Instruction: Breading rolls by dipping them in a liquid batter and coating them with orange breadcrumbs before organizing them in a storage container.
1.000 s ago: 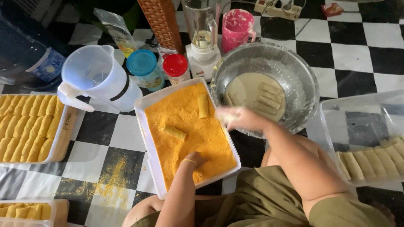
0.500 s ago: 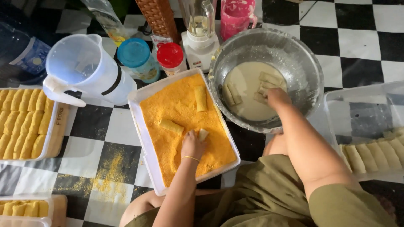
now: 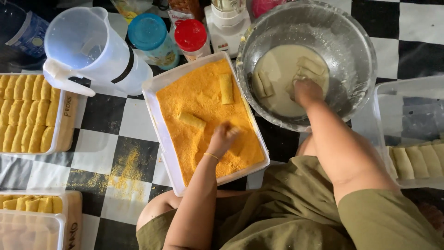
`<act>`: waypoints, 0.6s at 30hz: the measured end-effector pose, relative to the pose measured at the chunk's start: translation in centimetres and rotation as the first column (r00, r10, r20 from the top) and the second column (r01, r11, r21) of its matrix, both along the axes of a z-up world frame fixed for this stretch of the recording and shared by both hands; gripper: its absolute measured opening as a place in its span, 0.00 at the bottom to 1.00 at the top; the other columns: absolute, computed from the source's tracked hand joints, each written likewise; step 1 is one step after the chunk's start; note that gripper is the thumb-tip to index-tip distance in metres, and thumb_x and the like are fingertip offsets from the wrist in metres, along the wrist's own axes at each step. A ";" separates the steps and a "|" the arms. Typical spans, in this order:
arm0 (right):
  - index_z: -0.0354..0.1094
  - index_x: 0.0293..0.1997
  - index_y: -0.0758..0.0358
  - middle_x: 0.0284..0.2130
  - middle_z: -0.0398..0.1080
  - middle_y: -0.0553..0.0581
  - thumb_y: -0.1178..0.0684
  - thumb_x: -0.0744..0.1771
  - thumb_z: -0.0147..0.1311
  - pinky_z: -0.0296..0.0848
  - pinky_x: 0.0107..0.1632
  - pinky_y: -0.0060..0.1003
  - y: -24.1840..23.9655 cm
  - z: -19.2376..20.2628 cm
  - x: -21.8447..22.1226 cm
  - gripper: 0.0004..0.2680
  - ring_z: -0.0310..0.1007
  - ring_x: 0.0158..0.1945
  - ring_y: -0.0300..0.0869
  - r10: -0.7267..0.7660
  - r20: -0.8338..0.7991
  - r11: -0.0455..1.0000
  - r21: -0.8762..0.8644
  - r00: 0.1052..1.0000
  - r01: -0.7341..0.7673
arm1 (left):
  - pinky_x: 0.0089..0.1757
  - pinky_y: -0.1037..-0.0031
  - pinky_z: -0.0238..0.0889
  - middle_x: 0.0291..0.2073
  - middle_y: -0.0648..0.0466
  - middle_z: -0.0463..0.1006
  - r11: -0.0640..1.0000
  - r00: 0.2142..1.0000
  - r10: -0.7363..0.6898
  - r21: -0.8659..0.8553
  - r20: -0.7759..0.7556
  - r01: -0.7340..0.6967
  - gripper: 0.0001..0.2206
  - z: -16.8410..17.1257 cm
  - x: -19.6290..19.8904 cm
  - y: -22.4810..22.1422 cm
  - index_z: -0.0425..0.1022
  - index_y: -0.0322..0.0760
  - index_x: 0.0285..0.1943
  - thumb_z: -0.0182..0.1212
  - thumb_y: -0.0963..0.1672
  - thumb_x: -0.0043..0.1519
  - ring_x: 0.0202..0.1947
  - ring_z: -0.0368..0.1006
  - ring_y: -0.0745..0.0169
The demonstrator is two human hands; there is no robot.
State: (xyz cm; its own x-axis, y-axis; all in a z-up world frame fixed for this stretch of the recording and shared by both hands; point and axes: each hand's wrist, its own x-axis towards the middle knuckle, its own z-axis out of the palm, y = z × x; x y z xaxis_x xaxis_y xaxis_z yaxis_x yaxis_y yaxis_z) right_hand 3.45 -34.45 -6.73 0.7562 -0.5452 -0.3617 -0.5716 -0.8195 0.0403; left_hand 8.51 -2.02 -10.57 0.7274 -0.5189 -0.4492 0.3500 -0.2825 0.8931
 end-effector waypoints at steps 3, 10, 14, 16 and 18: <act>0.73 0.52 0.76 0.44 0.76 0.73 0.57 0.71 0.52 0.75 0.53 0.56 -2.9 -3.6 -0.1 0.10 0.76 0.54 0.62 -0.158 0.135 0.975 0.179 0.978 0.133 | 0.60 0.45 0.65 0.55 0.30 0.74 0.799 0.830 -0.502 0.499 0.244 0.336 0.30 -2.3 -0.6 0.5 0.71 0.31 0.56 0.73 0.54 0.53 0.59 0.70 0.25; 0.48 0.71 0.62 0.48 0.60 0.58 0.52 0.68 0.58 0.70 0.35 0.40 -4.1 -4.6 -0.2 0.25 0.66 0.43 0.43 -0.970 0.163 0.184 0.977 0.182 0.109 | 0.56 0.56 0.68 0.53 0.40 0.79 0.974 0.998 -0.054 0.218 -0.016 0.056 0.24 2.3 0.1 0.3 0.73 0.37 0.60 0.66 0.49 0.56 0.57 0.75 0.42; 0.22 0.80 0.57 0.58 0.61 0.58 0.64 0.67 0.52 0.77 0.35 0.18 1.1 5.8 -1.7 0.37 0.69 0.45 0.33 -0.790 0.415 0.444 0.895 0.452 -0.046 | 0.57 0.53 0.69 0.53 0.34 0.78 0.943 0.950 0.259 0.167 0.177 -0.288 0.28 -0.3 2.1 2.3 0.72 0.31 0.58 0.73 0.54 0.57 0.57 0.75 0.38; 0.42 0.74 0.64 0.57 0.65 0.69 0.65 0.65 0.52 0.77 0.39 0.33 6.2 12.9 -2.1 0.28 0.72 0.47 0.47 -0.660 0.436 0.526 0.850 0.611 -0.039 | 0.58 0.51 0.66 0.59 0.43 0.74 0.832 0.992 -0.039 0.553 0.123 -0.036 0.24 -12.9 0.8 2.8 0.68 0.42 0.63 0.59 0.54 0.62 0.59 0.72 0.35; 0.61 0.68 0.71 0.56 0.70 0.79 0.66 0.64 0.52 0.77 0.43 0.49 10.3 16.2 -2.2 0.22 0.75 0.50 0.61 -0.516 0.421 0.594 0.803 0.746 -0.042 | 0.59 0.48 0.62 0.65 0.52 0.69 0.514 0.954 -0.297 0.833 -0.052 0.206 0.22 -18.6 0.5 3.2 0.63 0.52 0.69 0.45 0.55 0.67 0.60 0.70 0.32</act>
State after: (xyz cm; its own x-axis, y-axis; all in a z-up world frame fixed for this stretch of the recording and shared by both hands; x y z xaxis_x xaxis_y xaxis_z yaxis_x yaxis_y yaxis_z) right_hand 1.22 -24.11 9.49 0.8277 -0.4909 -0.2720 -0.4184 -0.2167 -0.8821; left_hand 8.98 1.17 -29.16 0.6859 -0.1208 -0.7176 0.0788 -0.9680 0.2382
